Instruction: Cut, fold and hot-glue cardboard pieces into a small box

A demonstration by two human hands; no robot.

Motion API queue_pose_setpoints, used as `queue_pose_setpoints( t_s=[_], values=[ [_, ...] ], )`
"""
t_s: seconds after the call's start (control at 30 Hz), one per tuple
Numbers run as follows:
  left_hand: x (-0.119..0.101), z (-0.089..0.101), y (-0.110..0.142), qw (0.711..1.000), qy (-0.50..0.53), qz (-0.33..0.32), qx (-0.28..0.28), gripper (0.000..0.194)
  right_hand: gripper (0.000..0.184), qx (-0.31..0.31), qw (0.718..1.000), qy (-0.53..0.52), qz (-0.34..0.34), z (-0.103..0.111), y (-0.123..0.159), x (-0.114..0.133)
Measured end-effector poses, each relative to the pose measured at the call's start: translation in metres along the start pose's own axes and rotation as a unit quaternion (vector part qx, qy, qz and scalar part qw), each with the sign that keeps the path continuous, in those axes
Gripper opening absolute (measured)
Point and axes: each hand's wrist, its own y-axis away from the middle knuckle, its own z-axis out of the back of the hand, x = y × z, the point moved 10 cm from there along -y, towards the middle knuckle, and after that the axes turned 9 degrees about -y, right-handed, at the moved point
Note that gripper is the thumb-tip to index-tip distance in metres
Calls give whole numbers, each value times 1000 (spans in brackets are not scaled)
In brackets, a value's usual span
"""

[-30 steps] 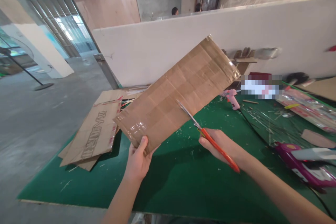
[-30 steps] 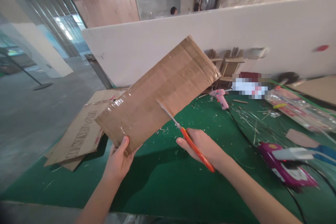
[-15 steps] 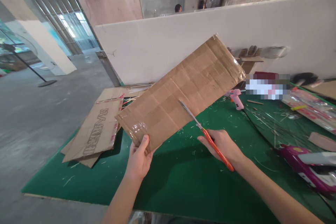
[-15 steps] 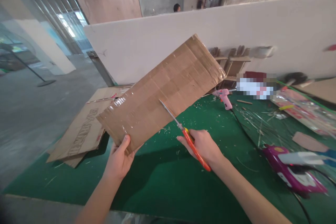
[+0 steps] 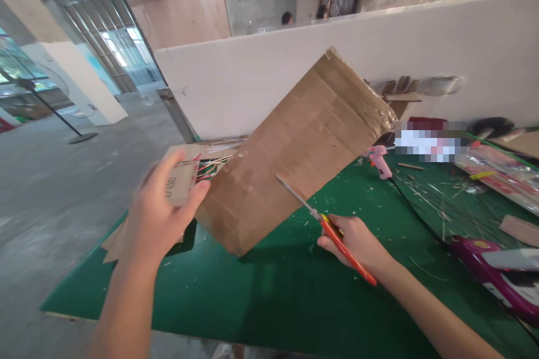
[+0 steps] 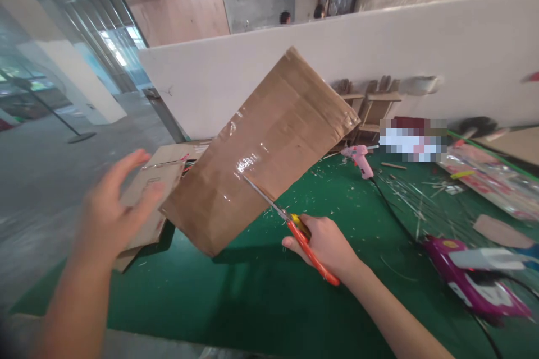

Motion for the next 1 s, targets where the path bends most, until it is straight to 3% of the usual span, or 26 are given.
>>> queue_pose_setpoints(
  t_s=[0.07, 0.13, 0.23, 0.37, 0.57, 0.7, 1.0],
  values=[
    [-24, -32, -8, 972, -200, -74, 95, 34, 42, 6, 1000, 4, 8, -2, 1, 4],
    [-24, -65, -8, 917, -344, -114, 166, 18, 42, 12, 1000, -5, 17, -3, 2, 7],
    [-19, -88, -6, 869, -438, -190, 130, 30, 37, 32, 999, -21, 17, -2, 4, 9],
    [-13, -103, -2, 858, -432, -265, 84, 32, 34, 59, 997, -40, 19, 4, 2, 5],
    [-16, -135, -9, 830, -461, -304, 77, 35, 38, 96, 993, -63, 24, 18, -18, -8],
    [-23, -154, -17, 825, -450, -335, 61, 39, 41, 82, 994, -57, 40, 30, -34, -11],
    [-23, -165, -23, 836, -427, -339, 51, 42, 42, 48, 992, -105, 55, 31, -38, -19]
  ],
)
